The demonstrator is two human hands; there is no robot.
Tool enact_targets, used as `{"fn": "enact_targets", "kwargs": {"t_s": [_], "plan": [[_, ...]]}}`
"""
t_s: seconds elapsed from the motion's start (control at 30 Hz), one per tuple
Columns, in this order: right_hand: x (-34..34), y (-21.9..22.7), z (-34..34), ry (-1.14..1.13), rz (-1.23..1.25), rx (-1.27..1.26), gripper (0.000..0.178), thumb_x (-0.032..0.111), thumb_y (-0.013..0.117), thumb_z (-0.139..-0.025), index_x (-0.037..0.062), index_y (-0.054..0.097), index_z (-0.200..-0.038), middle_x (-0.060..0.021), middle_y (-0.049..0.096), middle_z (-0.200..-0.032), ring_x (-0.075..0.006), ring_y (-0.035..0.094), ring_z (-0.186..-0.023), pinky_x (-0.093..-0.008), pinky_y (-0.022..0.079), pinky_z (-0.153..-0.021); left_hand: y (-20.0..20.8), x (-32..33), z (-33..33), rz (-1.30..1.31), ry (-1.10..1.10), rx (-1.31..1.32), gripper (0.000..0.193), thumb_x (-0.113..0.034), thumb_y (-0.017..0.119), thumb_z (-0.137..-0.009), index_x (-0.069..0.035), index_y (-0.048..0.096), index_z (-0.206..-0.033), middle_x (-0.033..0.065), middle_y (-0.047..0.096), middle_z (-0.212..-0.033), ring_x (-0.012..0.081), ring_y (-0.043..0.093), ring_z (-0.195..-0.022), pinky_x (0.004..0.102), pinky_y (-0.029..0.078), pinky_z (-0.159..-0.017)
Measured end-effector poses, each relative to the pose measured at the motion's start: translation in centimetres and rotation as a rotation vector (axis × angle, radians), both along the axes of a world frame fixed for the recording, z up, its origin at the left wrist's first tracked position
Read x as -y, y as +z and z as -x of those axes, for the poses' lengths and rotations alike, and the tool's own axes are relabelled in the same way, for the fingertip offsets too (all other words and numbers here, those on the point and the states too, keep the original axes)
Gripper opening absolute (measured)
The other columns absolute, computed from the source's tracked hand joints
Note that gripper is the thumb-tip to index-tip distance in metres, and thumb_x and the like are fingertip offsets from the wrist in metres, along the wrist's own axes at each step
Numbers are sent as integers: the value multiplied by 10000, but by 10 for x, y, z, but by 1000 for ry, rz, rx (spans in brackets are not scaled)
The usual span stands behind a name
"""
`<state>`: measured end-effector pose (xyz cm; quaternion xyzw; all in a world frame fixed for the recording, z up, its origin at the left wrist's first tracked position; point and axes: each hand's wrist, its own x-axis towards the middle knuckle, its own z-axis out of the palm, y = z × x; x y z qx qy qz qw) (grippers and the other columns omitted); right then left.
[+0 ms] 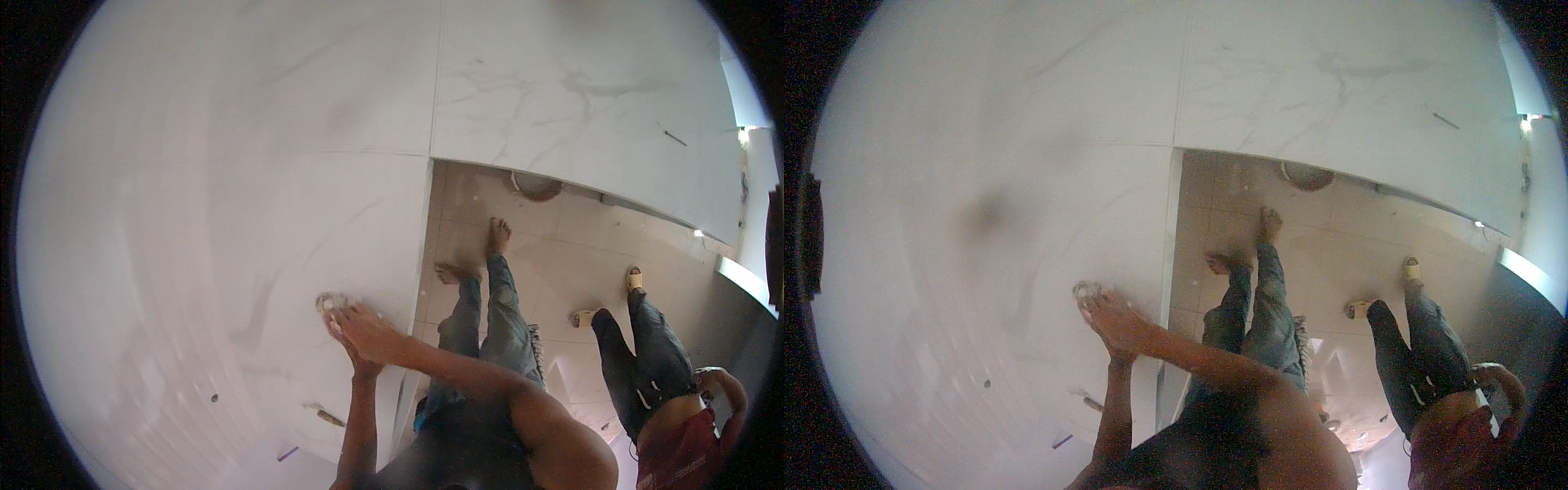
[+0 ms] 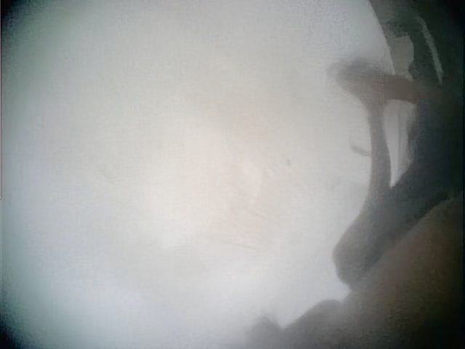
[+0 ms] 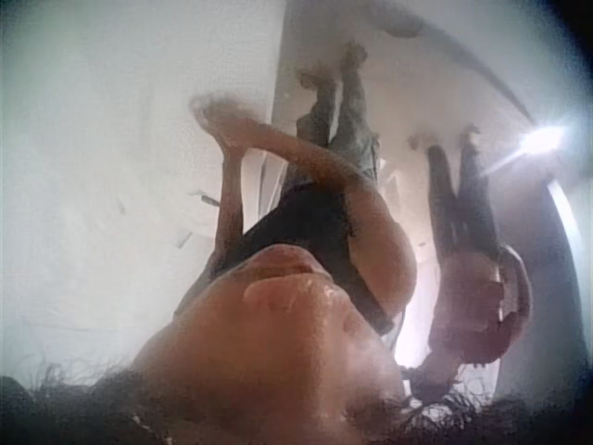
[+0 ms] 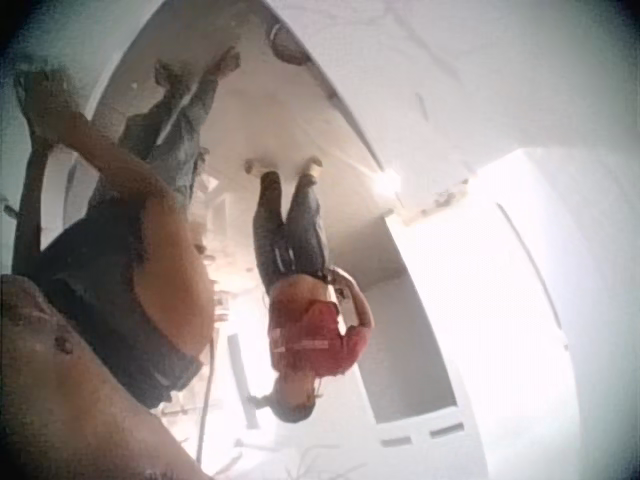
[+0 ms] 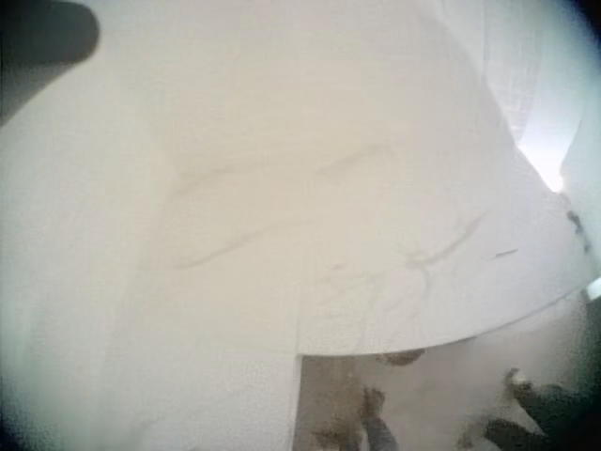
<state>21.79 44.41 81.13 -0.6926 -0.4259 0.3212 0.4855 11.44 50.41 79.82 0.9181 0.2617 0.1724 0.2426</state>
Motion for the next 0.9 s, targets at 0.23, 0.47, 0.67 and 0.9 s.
{"fn": "enact_targets", "kwargs": {"t_s": [0.23, 0.47, 0.67, 0.9], "plan": [[169, -87, -145, -78, -247, -1084, 371, 295, 544, -970, -5, 553, -1187, -195, 647, -1103, -261, 678, -920, -377, 566, -820, 15, 20, -53, -158, 15, -278, 556, -377, 406, -1004, -6, 352, -1415, 236, 245, -1496, 405, 245, -1385, 540, 231, -1104], [336, -341, -160, -1241, 272, -1138, 187, 247, 542, -934, 98, 622, -1016, -39, 647, -900, -172, 645, -782, -315, 523, -714, 17, 14, -56, -259, 41, -394, 511, -350, 371, -1011, -3, 389, -1387, 254, 278, -1461, 399, 293, -1353, 544, 274, -1077], [383, -432, -112, -1266, 357, -1332, 104, 119, 600, -849, 82, 627, -943, -50, 642, -830, -216, 635, -741, -323, 521, -649, 7, 18, -56, -211, 187, -304, 492, -313, 378, -1001, 9, 396, -1373, 257, 285, -1450, 404, 288, -1352, 540, 275, -1077], [213, -139, -165, -400, 272, -66, 151, 104, 624, -837, -37, 611, -889, -123, 625, -754, -274, 580, -621, -399, 474, -577, 14, 22, -61, -210, 151, -258, 491, -282, 384, -997, 23, 391, -1381, 259, 294, -1445, 407, 299, -1344, 536, 266, -1079]]}}
